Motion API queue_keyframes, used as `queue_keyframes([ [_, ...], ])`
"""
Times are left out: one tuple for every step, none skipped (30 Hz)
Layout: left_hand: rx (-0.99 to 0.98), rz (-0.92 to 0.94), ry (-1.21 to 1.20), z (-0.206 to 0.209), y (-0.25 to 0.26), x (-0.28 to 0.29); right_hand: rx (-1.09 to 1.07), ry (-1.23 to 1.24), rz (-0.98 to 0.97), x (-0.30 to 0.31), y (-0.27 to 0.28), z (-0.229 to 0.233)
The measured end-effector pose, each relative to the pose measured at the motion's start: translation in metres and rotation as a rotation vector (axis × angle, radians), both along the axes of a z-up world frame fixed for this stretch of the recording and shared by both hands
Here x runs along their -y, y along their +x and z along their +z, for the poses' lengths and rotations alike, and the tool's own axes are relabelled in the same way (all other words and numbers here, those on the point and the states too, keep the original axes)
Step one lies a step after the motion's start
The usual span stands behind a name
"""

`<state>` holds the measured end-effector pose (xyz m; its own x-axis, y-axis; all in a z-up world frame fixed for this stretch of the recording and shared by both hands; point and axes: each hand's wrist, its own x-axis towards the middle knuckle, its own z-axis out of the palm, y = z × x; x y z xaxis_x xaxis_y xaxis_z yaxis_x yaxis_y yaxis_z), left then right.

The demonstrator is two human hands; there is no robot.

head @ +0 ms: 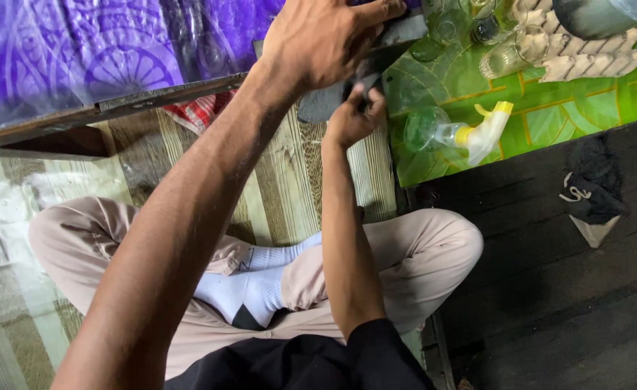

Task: The person sits on the floor and wipes a purple patterned table surface using a spray bottle and a dark cloth. They spray cleaner onto the table and wipe the surface repeatedly, focusing on the top and edges.

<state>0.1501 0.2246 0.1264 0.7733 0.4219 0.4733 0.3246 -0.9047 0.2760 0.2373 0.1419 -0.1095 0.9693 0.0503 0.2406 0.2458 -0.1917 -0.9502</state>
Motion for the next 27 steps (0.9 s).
queue_keyframes([
  [-0.002,0.001,-0.004,-0.001,0.001,0.000,-0.002,-0.004,0.001,0.001,0.005,-0.019],
  [-0.002,-0.014,-0.003,-0.002,0.001,0.000,-0.064,-0.124,-0.002,0.002,0.009,-0.039],
  [0.000,-0.030,0.004,-0.002,0.002,-0.002,-0.124,-0.237,-0.006,0.000,0.015,-0.057],
  [-0.001,-0.032,0.006,0.000,0.002,-0.004,-0.125,-0.234,-0.008,-0.005,0.017,-0.054],
  [-0.004,-0.026,0.005,0.002,0.001,-0.001,-0.203,-0.130,0.012,-0.004,0.020,-0.051],
  [-0.007,-0.020,0.004,0.003,0.000,0.001,-0.282,-0.025,0.031,-0.002,0.023,-0.048],
  [-0.008,-0.022,0.003,0.001,0.001,0.002,-0.282,-0.025,0.029,-0.002,0.028,-0.052],
  [-0.012,-0.034,-0.001,-0.001,0.001,0.002,-0.311,0.044,0.012,-0.001,0.031,-0.056],
  [-0.014,-0.039,0.005,-0.001,0.001,-0.002,-0.337,0.121,0.003,-0.007,0.036,-0.058],
  [-0.013,-0.034,0.013,0.000,0.002,-0.002,-0.335,0.129,0.009,-0.007,0.033,-0.024],
  [-0.009,-0.045,0.057,-0.001,0.000,-0.001,-0.363,0.115,0.046,-0.002,0.027,0.008],
  [-0.006,-0.056,0.101,-0.003,-0.002,0.001,-0.391,0.101,0.082,0.004,0.021,0.040],
  [-0.013,-0.051,0.094,-0.004,-0.003,0.004,-0.399,0.093,0.086,0.006,0.013,0.057],
  [0.000,-0.086,0.154,-0.006,-0.004,0.007,-0.319,0.330,0.115,0.008,0.005,0.075],
  [0.019,-0.121,0.228,-0.003,-0.002,0.005,-0.228,0.578,0.146,0.003,0.001,0.096],
  [0.018,-0.117,0.234,-0.006,-0.002,0.005,-0.229,0.585,0.151,0.003,-0.001,0.094],
  [0.059,-0.119,0.304,-0.008,-0.002,0.004,-0.071,0.504,0.163,0.005,-0.001,0.093],
  [0.101,-0.120,0.374,-0.010,-0.001,0.004,0.087,0.422,0.174,0.006,-0.002,0.091],
  [0.102,-0.121,0.377,-0.011,-0.001,0.004,0.089,0.425,0.173,0.006,-0.003,0.089],
  [0.060,-0.098,0.369,-0.012,-0.001,0.004,0.040,0.394,0.177,0.006,-0.004,0.087],
  [0.019,-0.076,0.361,-0.013,0.000,0.004,-0.008,0.363,0.179,0.007,-0.005,0.085],
  [0.020,-0.078,0.364,-0.012,-0.001,0.004,-0.006,0.366,0.177,0.006,0.003,0.054],
  [-0.001,-0.077,0.332,-0.011,-0.001,0.005,-0.011,0.241,0.141,0.007,0.011,0.024],
  [-0.023,-0.076,0.301,-0.011,-0.001,0.005,-0.016,0.116,0.103,0.007,0.020,-0.007],
  [-0.021,-0.081,0.303,-0.010,-0.001,0.006,-0.014,0.118,0.098,0.008,0.027,-0.024],
  [-0.006,-0.075,0.316,-0.008,-0.002,0.007,-0.002,-0.044,0.129,0.010,0.035,-0.041],
  [0.009,-0.067,0.329,-0.007,-0.002,0.007,0.009,-0.205,0.160,0.010,0.043,-0.058],
])
